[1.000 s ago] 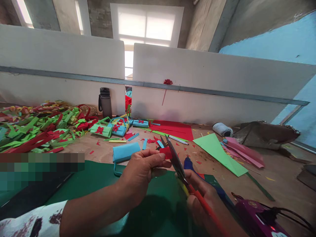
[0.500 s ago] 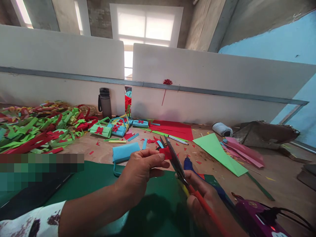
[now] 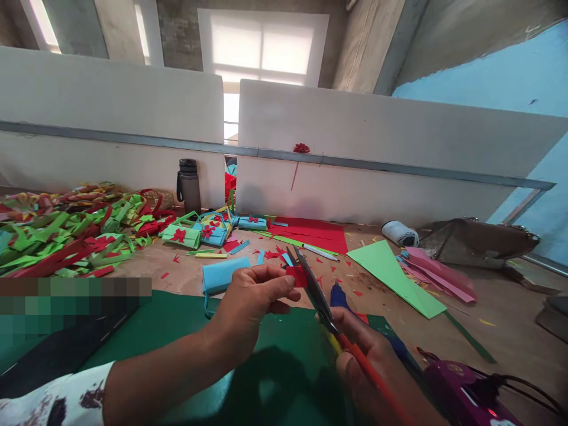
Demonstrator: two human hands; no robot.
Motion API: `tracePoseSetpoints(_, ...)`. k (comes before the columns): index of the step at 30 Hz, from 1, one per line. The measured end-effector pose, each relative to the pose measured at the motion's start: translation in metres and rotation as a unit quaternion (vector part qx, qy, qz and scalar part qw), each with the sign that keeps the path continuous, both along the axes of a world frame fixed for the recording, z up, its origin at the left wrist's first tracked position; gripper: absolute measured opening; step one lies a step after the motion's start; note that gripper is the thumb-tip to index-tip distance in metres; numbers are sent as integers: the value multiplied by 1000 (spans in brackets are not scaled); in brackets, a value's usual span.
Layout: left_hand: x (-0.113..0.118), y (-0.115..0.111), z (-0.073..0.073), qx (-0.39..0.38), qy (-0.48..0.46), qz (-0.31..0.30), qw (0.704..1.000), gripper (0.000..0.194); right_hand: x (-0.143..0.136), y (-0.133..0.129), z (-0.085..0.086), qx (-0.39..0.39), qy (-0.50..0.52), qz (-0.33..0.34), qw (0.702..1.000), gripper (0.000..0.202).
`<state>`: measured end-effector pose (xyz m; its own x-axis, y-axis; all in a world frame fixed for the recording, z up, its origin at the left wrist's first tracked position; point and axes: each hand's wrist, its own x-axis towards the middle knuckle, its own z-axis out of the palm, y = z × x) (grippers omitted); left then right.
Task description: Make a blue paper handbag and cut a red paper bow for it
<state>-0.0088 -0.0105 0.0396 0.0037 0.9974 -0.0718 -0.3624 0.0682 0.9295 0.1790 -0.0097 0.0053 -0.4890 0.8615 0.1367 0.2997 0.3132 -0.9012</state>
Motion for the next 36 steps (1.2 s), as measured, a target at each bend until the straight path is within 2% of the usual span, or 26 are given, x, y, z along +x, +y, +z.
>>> tracePoseSetpoints(5, -2, 0, 1, 8, 26, -4, 1000, 14, 0, 2, -3, 3, 6, 22, 1000, 64)
tracePoseSetpoints(11, -6, 0, 2, 26, 54, -18, 998, 11, -2, -1, 0, -28, 19, 26, 999, 64)
tracePoseSetpoints(15, -8, 1, 2, 34, 72, -25, 997, 11, -1, -1, -1, -19, 15, 9, 1000, 65)
tracePoseSetpoints(21, -14, 5, 4, 41, 90, -50, 994, 11, 1, 2, -2, -66, 17, 53, 996, 65)
tracePoseSetpoints(26, -17, 8, 6, 49, 104, -73, 991, 11, 0, 1, -1, -71, 11, 51, 996, 67)
tracePoseSetpoints(32, -17, 11, 8, 50, 91, -88, 991, 12, 0, 3, -3, -60, 15, 8, 998, 68)
tracePoseSetpoints(36, -17, 11, 7, 64, 103, -91, 988, 13, 0, 3, -3, -65, 18, 29, 997, 64)
